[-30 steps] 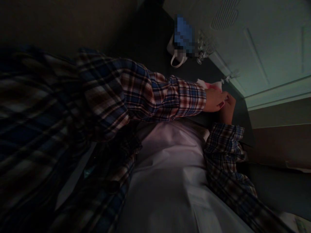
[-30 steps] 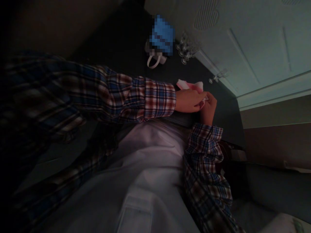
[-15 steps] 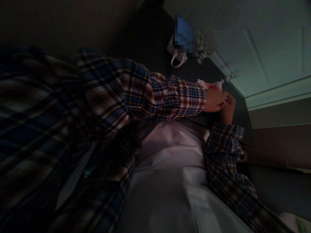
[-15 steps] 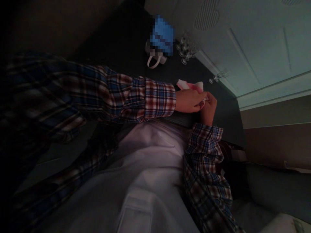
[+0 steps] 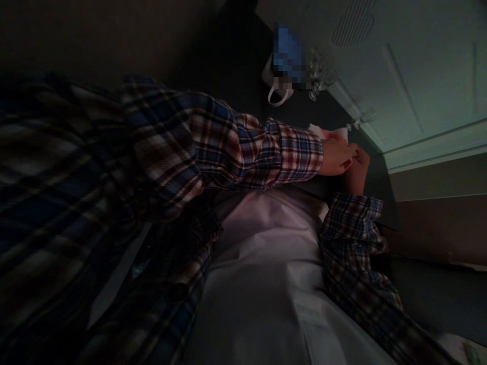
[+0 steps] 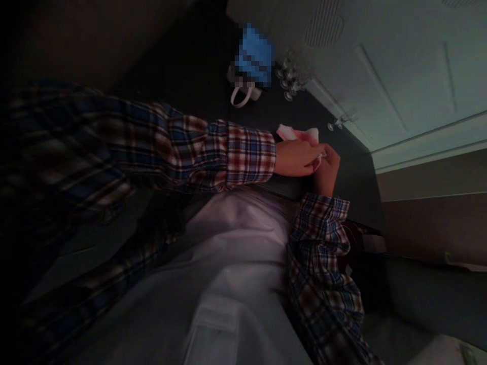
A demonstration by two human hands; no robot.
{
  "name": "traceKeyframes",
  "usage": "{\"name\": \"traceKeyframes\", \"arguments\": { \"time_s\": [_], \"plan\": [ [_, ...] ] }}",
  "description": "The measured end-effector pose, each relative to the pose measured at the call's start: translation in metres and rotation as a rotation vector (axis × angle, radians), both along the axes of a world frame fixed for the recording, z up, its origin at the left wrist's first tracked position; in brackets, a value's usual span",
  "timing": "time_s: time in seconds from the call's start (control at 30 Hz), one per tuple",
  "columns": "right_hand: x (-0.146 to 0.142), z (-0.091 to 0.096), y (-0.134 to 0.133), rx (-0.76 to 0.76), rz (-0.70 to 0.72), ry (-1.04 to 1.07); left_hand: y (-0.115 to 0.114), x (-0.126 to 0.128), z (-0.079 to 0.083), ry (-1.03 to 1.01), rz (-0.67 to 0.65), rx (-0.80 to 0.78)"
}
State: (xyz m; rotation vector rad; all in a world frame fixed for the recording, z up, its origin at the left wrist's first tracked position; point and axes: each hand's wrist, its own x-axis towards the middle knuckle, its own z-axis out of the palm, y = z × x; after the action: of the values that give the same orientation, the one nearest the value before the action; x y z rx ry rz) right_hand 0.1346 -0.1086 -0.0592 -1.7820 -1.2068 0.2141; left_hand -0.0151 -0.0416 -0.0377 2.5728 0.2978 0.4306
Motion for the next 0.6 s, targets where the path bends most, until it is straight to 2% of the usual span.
{"name": "traceKeyframes", "arguments": {
  "time_s": [0.13, 0.6],
  "plan": [
    [-0.0043, 0.002, 0.0003, 0.028, -0.007, 0.043, 0.0004, 0.0005, -0.0013, -0.009, 0.002, -0.002],
    [-0.0081, 0.0033, -0.0009, 0.025, -0.015, -0.009, 0.0003, 0.0012, -0.0009, -0.01, 0.003, 0.004]
  ]
}}
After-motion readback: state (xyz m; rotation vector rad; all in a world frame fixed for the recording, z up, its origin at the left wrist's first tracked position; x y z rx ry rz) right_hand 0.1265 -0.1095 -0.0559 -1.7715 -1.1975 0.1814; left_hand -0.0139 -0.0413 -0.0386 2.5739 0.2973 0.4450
